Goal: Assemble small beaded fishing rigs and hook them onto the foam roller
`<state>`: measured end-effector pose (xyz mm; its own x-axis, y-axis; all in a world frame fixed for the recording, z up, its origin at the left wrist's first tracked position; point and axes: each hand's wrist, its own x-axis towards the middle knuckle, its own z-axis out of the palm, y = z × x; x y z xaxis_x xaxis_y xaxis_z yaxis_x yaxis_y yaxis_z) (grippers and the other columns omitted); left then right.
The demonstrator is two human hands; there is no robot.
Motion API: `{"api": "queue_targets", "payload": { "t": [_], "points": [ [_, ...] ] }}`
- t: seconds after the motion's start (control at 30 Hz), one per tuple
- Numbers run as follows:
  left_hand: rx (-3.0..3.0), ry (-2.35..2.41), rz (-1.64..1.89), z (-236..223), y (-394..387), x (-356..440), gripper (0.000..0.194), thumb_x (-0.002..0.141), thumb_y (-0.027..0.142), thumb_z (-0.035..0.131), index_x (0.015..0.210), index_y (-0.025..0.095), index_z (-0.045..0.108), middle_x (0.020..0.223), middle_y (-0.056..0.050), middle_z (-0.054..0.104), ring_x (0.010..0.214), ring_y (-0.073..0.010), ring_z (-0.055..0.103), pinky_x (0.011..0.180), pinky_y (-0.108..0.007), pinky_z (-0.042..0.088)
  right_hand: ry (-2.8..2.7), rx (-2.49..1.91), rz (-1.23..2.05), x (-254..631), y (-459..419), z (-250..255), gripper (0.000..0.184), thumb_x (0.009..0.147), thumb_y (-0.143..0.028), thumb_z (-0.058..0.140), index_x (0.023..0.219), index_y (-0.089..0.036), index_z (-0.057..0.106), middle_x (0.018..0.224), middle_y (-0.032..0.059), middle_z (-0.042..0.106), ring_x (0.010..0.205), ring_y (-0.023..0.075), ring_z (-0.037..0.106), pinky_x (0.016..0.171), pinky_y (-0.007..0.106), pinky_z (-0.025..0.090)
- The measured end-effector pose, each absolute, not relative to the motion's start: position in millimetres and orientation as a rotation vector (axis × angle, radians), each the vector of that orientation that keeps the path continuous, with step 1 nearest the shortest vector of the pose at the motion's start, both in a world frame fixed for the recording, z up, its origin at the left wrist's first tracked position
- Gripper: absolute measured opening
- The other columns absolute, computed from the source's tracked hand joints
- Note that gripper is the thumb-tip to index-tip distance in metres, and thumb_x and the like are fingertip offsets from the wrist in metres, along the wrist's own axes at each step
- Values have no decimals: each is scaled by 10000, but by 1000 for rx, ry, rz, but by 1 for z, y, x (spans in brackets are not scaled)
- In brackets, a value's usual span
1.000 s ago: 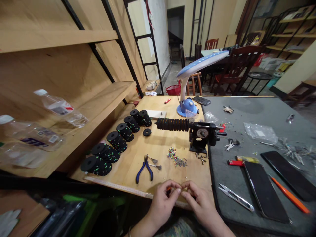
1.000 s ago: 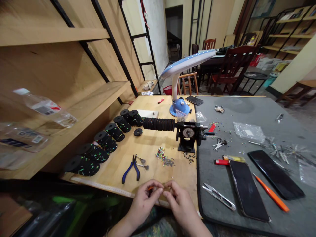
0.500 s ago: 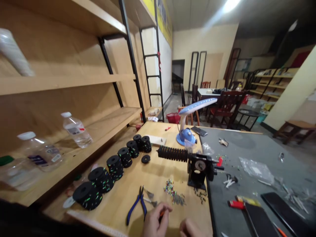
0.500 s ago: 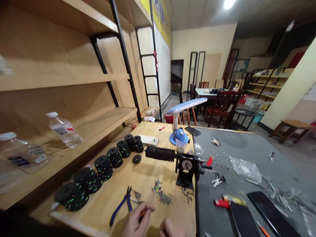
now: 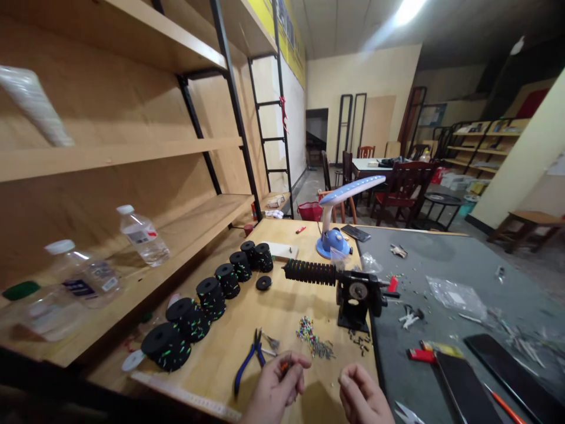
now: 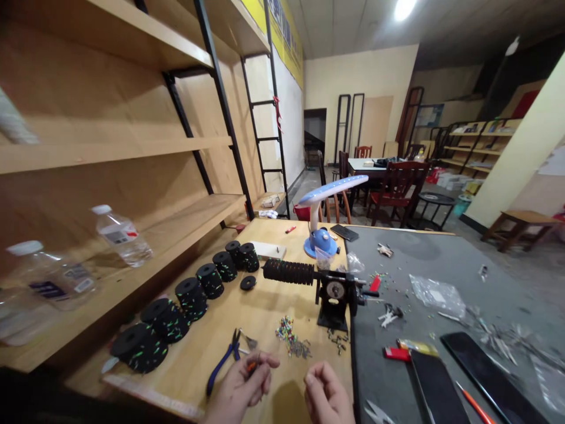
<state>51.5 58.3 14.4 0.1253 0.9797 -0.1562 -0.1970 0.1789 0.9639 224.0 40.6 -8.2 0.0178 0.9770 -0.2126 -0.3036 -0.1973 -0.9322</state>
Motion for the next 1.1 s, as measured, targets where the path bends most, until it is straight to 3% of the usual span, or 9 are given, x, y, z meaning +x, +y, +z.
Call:
{"api": "queue_targets", "payload": {
  "t": [0.17,0.3,0.47,0.57,0.63,0.73,0.9,1.03,1.1],
  "points": [
    [973,1104,1021,25,51,66,486,614,577,763,767,128,658,519,68,444,457,-50,322,451,-190,208,-887,-1172,1428,217,30,1,538,662,-723,648,707,-210,494,501,-112,288,434,62,223,419,176,179],
    [977,1078,980,23,56,73,468,602,536,786,811,137,661,547,65,456,482,-66,352,461,-190,248,-1014,-1205,1281,215,26,-4,514,722,-700,610,707,-193,528,553,-82,372,489,84,328,457,191,275],
    [1128,1114,1038,25,63,73,324,724,442,710,653,154,580,503,66,418,479,-80,347,484,-202,280,-1329,-1257,1115,225,26,-7,429,846,-592,525,726,-187,600,595,-8,545,545,137,506,521,226,418],
    [1371,1176,1077,27,58,70,265,796,361,644,637,156,590,557,23,495,546,-114,441,536,-216,337,-1513,-1278,919,234,26,1,315,860,-457,569,1004,-199,678,914,110,703,829,230,645,626,253,506],
    [1533,1221,1066,27,51,67,240,834,317,598,654,160,611,595,-9,559,583,-138,503,564,-226,370,-1545,-1228,875,235,26,6,419,855,-409,590,1231,-224,592,1150,144,667,1025,264,624,694,266,538],
    [1727,1217,1046,27,43,63,202,866,262,546,715,166,640,666,-46,640,631,-163,578,602,-234,411,-1522,-1123,1043,226,27,8,494,878,-445,550,1321,-229,508,1146,146,666,996,252,643,726,288,551],
    [1868,1275,1053,24,39,56,216,873,225,515,699,171,631,644,-51,646,611,-161,598,585,-234,416,-1515,-1129,1298,212,32,0,493,879,-584,468,1112,-170,597,653,15,612,547,151,576,508,232,472],
    [1949,1327,990,20,38,50,191,862,198,517,710,176,631,634,-38,636,584,-149,580,549,-232,392,-1701,-1211,1090,214,35,-5,374,881,-524,487,768,-197,627,588,-12,574,537,134,533,527,209,428],
    [2003,1373,933,22,43,44,184,870,197,508,731,181,627,653,-36,630,609,-154,580,567,-238,402,-1717,-1243,1013,215,35,-8,376,871,-520,496,703,-203,609,589,-11,577,540,135,529,529,203,421]
  ]
}}
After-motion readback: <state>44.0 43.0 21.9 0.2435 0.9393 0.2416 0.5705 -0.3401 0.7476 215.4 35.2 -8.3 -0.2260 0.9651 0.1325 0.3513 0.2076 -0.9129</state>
